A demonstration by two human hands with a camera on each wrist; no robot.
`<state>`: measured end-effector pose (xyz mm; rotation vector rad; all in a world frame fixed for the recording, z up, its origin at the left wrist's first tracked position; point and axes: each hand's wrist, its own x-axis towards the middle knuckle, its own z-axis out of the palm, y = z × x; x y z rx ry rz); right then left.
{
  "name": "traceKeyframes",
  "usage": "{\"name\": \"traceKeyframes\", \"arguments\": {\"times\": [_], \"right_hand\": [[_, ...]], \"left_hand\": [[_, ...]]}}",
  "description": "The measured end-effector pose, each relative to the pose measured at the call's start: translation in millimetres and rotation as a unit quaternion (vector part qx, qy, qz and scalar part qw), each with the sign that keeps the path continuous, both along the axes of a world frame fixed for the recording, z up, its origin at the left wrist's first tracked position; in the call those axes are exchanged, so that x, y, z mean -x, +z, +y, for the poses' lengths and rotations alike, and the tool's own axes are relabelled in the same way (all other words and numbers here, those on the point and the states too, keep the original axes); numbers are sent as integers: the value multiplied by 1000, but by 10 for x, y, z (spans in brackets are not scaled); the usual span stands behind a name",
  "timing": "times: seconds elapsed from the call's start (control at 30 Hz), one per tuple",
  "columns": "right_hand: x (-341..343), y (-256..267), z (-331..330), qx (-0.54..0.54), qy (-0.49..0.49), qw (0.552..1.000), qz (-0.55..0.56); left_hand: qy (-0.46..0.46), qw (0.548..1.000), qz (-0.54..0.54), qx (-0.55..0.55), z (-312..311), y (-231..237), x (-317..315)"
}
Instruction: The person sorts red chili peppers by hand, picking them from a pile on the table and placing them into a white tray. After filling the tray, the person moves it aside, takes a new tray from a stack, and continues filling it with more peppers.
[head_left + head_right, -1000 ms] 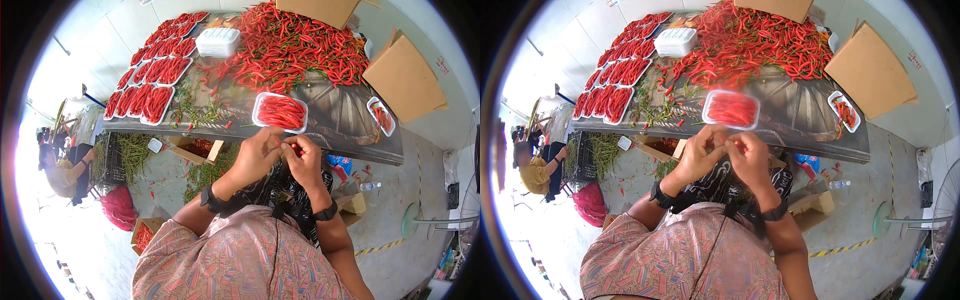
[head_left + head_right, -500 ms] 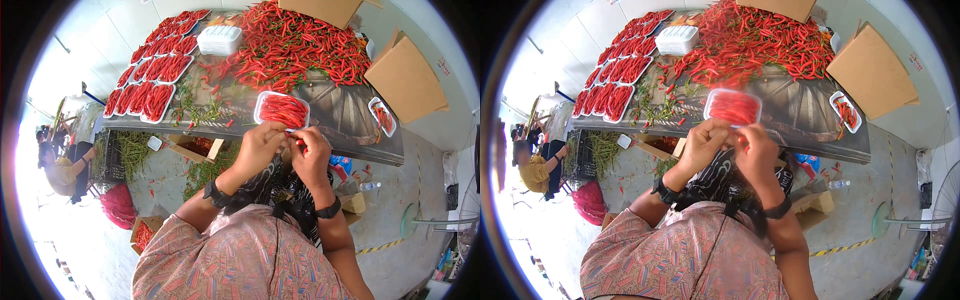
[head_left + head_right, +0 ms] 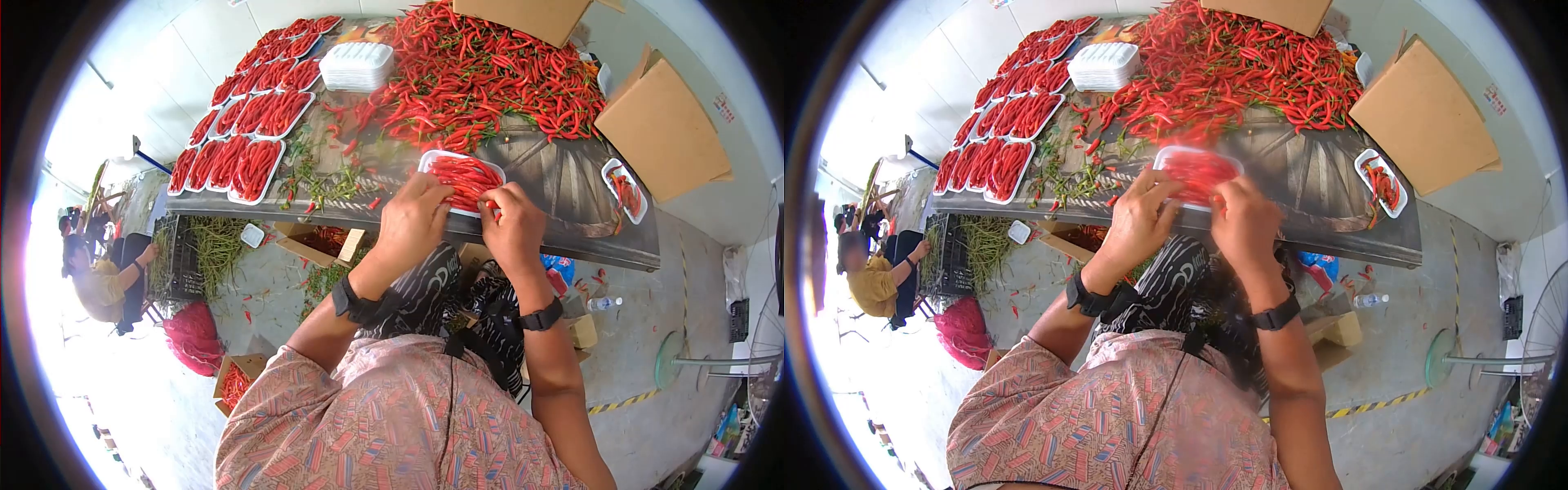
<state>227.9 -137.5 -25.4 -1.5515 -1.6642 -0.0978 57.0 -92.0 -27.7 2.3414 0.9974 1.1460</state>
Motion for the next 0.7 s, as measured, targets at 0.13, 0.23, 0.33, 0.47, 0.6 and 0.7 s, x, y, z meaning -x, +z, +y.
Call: {"name": "traceKeyframes", "arguments": {"times": [0.13,0.23,0.33,0.47,0.6,0.7], "right_hand": [[25,-11,25,1,12,1000,-7],[34,-19,38,-3,14,1000,-4],[46,-1,34,-18,19,1000,-5],[57,-24,38,-16,22,1000,8],[45,-54,47,-7,17,1000,17],[38,-34,8,-15,19,999,44]], "left_hand": [[6,1000,23,-4,17,-24,-17],[6,1000,25,-2,17,-19,-18],[5,1000,30,1,22,-18,-18],[4,1000,30,-4,22,-22,-13],[2,999,30,-13,19,-12,3],[15,999,24,-36,83,33,83]]}}
